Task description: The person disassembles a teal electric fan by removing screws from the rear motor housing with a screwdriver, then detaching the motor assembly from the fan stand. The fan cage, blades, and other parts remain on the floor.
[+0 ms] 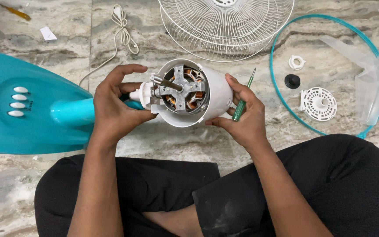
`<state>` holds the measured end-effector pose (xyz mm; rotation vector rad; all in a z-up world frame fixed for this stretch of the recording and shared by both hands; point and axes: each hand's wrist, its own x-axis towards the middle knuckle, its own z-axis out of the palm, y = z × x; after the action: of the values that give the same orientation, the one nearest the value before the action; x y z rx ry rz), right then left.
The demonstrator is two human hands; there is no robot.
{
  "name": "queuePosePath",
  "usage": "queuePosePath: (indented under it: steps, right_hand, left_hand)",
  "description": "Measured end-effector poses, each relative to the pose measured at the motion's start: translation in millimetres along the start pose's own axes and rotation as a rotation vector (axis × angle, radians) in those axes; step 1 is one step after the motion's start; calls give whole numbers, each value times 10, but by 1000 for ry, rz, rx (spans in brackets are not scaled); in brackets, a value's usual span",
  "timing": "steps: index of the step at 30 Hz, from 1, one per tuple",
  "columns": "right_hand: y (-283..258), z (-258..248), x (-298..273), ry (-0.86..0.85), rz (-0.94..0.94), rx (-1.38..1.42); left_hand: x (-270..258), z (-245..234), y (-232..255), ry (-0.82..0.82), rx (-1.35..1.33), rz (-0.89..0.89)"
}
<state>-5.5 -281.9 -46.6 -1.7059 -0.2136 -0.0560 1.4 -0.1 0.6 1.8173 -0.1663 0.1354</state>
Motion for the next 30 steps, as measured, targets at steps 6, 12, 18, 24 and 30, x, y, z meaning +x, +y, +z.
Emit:
queuePosePath:
  steps: [6, 12, 18, 24, 30]
  right_hand:
    - [-96, -120, 71, -78, 96, -8]
    - [-177, -133, 102, -92, 190, 4]
    - [-214, -117, 146, -86, 205, -23]
    - [-207, -135, 162, -81, 256, 16]
    - [-201, -149, 166, -69, 333, 32]
  left_hand:
    - [-3, 31, -5, -20, -45, -8]
    - [-16, 38, 1, 7, 63, -39]
    - [-24, 40, -4, 9, 30, 10]
    - [-20, 19, -4, 13, -4, 114]
    - [-29, 9, 2, 10, 61, 53]
